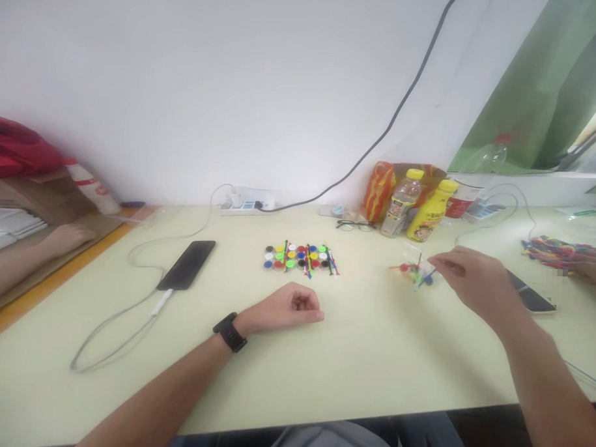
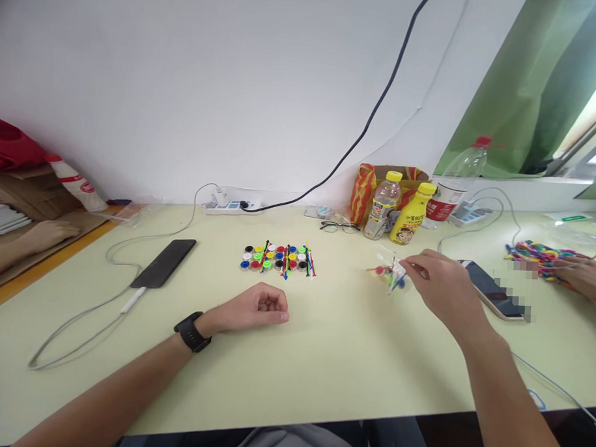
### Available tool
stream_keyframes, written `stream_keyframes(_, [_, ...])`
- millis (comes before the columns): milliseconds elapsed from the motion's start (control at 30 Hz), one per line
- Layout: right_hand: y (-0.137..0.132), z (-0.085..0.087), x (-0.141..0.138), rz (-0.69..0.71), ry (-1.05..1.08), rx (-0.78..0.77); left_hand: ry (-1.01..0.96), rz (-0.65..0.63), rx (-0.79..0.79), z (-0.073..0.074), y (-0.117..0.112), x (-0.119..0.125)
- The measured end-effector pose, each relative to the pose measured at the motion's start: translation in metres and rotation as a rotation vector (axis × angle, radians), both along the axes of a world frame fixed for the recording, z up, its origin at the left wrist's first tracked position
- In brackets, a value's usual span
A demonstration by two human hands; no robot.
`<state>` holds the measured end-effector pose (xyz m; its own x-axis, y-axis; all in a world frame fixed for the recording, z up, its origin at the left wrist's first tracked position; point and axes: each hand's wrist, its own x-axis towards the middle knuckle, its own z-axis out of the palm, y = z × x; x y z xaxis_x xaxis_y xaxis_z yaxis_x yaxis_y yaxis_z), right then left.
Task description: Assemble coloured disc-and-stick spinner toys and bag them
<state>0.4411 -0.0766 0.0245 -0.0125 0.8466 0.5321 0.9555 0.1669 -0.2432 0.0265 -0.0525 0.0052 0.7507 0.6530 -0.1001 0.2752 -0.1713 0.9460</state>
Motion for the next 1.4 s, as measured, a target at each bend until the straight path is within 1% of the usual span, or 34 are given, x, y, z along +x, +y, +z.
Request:
stream_keyframes(67, [0.009, -0.008, 0.001, -0.047, -0.120, 0.113, -0.002, -0.003, -0.001, 0.000, 0.000, 0.000])
stream_keyframes(100, [0.014, -0.014, -0.002, -0.052, -0.188, 0.132, -0.001, -0.004, -0.003, 0.000, 0.000, 0.000])
stream_keyframes(167, [0.024, -0.030, -0.011, -0.039, -0.337, 0.086, -0.004, 0.001, -0.007, 0.000, 0.000, -0.001])
stream_keyframes(233, [0.032, -0.047, -0.024, 0.009, -0.452, -0.034, -0.010, 0.003, -0.012, 0.000, 0.000, -0.001])
stream_keyframes(300, [0.037, -0.062, -0.035, 0.033, -0.466, -0.123, -0.013, 0.002, -0.014, 0.000, 0.000, -0.001])
stream_keyframes(333, [0.038, -0.068, -0.039, 0.036, -0.446, -0.142, -0.012, 0.002, -0.013, 0.001, -0.001, 0.000])
stream_keyframes(367, [0.038, -0.072, -0.041, 0.037, -0.418, -0.141, -0.010, 0.001, -0.011, 0.001, 0.000, 0.000])
stream_keyframes(433, [0.039, -0.078, -0.042, 0.040, -0.368, -0.079, -0.008, -0.002, -0.003, 0.001, 0.000, 0.000])
stream_keyframes(500, [0.040, -0.081, -0.039, 0.023, -0.350, 0.015, -0.010, -0.005, 0.003, 0.001, -0.001, 0.001])
stream_keyframes(567, [0.042, -0.084, -0.033, -0.002, -0.361, 0.063, -0.012, -0.004, 0.007, 0.001, -0.001, 0.001])
stream_keyframes(633, [0.044, -0.087, -0.027, -0.022, -0.372, 0.060, -0.010, 0.003, 0.008, 0.001, -0.002, 0.001])
stream_keyframes(767, [0.048, -0.091, -0.020, -0.012, -0.387, 0.032, -0.005, 0.003, 0.010, 0.001, -0.002, 0.001])
stream_keyframes(900, [0.045, -0.089, -0.026, -0.022, -0.368, 0.080, -0.006, 0.029, 0.036, -0.002, -0.002, 0.002])
stream_keyframes(967, [0.041, -0.087, -0.036, 0.041, -0.327, 0.097, 0.010, 0.071, 0.082, -0.007, -0.004, 0.004])
stream_keyframes(1033, [0.037, -0.084, -0.049, 0.162, -0.264, 0.079, 0.043, 0.135, 0.168, -0.011, -0.006, 0.006])
stream_keyframes(1100, [0.033, -0.082, -0.062, 0.287, -0.195, 0.041, 0.093, 0.189, 0.294, -0.013, -0.010, 0.009])
stream_keyframes(1167, [0.033, -0.080, -0.073, 0.364, -0.139, 0.001, 0.164, 0.200, 0.439, -0.014, -0.014, 0.013])
stream_keyframes(1233, [0.037, -0.080, -0.082, 0.355, -0.103, -0.032, 0.248, 0.179, 0.572, -0.013, -0.016, 0.018])
stream_keyframes(1333, [0.050, -0.077, -0.095, 0.226, -0.103, -0.102, 0.358, 0.160, 0.726, -0.014, -0.017, 0.027])
stream_keyframes(1400, [0.063, -0.074, -0.106, 0.136, -0.130, -0.194, 0.420, 0.148, 0.795, -0.015, -0.016, 0.032])
